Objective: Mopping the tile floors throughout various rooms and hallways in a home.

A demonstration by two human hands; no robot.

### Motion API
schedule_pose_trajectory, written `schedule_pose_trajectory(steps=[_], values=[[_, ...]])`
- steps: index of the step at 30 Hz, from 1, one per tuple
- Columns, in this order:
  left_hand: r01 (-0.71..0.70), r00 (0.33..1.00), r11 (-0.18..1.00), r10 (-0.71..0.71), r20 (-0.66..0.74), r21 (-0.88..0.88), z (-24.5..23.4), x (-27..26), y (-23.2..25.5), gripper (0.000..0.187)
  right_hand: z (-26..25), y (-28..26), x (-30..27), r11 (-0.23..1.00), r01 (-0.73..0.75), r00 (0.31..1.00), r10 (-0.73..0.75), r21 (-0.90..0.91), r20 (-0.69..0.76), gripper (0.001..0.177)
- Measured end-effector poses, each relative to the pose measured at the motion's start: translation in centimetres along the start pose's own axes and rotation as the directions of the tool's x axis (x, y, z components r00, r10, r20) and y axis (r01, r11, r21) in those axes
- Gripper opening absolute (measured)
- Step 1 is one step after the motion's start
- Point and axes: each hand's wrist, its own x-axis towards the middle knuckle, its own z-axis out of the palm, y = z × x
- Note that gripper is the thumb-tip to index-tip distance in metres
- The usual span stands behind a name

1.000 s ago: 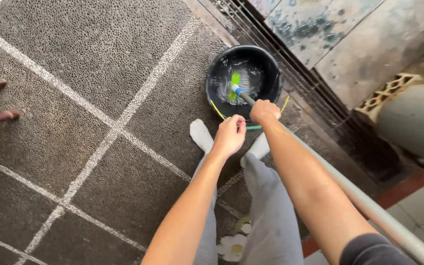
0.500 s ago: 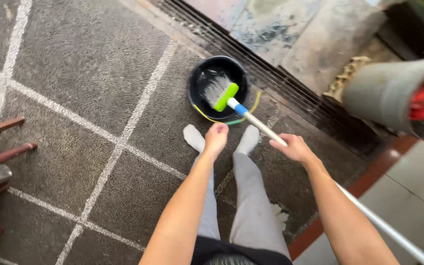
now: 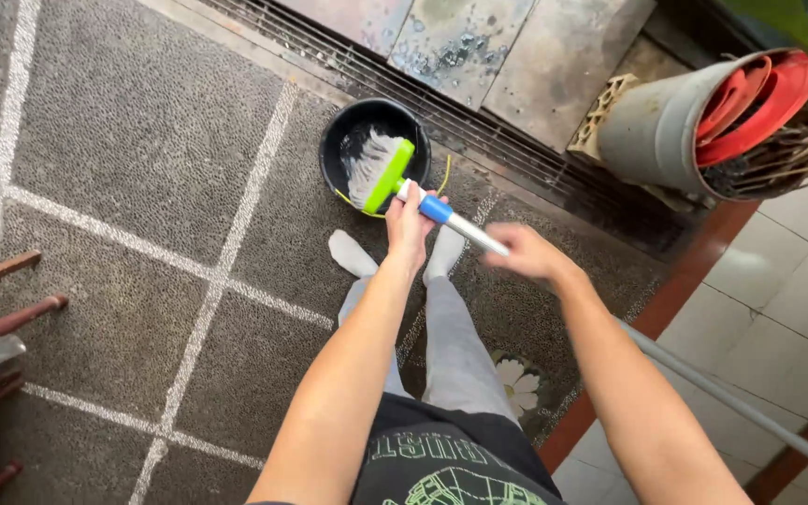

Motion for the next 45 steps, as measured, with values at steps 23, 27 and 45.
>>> schedule_pose_trajectory(steps=[23, 27, 45], values=[[0.262, 0.730, 0.572, 0.409, 0.547, -0.778, 2.8, -4.2, 8.1, 0.134, 5.3, -6.4, 4.7, 0.997, -0.046, 0.982, 0.058, 0.067, -0.182, 0.030], [0.247, 0.818, 0.419, 0.394, 0.420, -0.874, 4.2, -5.1, 8.6, 0.136, 4.5, -8.7, 3.9, 0.970, -0.140, 0.983, 0.160, 0.197, -0.093, 0.020], [0.310, 0.865, 0.661, 0.103, 0.491, -0.684, 1.8, -2.8, 8.5, 0.036, 1.1, -5.3, 6.0, 0.970, -0.089, 0.953, 0.017, 0.226, 0.302, 0.024]])
